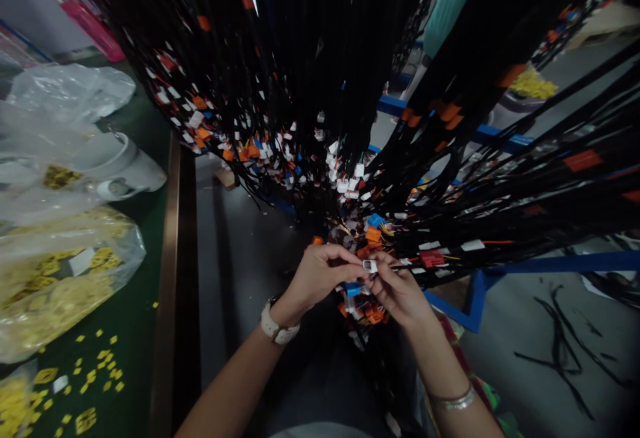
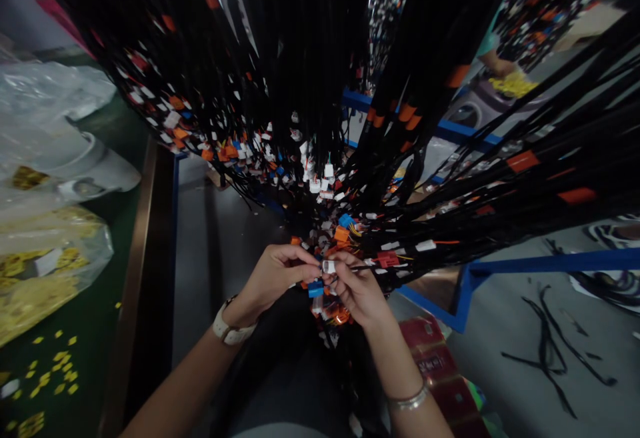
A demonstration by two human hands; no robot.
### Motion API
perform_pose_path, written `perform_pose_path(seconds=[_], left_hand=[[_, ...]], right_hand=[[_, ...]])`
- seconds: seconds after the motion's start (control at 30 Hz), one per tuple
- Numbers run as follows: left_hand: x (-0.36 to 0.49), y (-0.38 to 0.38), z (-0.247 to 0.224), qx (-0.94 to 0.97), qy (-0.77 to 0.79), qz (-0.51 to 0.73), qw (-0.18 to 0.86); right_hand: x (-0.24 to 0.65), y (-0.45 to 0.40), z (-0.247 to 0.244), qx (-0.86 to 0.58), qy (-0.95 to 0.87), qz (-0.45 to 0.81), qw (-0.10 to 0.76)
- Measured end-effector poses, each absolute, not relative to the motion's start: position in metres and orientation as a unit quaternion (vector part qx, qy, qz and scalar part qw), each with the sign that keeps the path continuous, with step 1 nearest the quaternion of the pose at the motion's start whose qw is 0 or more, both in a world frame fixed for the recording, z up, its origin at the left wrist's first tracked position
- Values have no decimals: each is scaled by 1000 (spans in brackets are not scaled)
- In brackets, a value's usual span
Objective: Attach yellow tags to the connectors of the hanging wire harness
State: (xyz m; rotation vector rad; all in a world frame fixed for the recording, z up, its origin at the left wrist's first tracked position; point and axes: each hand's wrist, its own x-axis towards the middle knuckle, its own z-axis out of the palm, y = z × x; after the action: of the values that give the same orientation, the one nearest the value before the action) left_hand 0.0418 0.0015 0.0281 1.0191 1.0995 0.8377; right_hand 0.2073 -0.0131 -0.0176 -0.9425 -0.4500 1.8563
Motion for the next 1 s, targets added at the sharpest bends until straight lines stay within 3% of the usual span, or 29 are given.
perform_pose_path(seconds=[0.23,0.57,1.0], left_hand=[[44,1,31,476,488,342,646],[52,-4,34,606,510,368,486],[50,-3,27,589,489,374,523]], right_hand=[[209,-13,-20,-381,-157,772,484],[209,-14,-20,-381,-148,772,486],[210,-14,-23,-395,-129,768,488]])
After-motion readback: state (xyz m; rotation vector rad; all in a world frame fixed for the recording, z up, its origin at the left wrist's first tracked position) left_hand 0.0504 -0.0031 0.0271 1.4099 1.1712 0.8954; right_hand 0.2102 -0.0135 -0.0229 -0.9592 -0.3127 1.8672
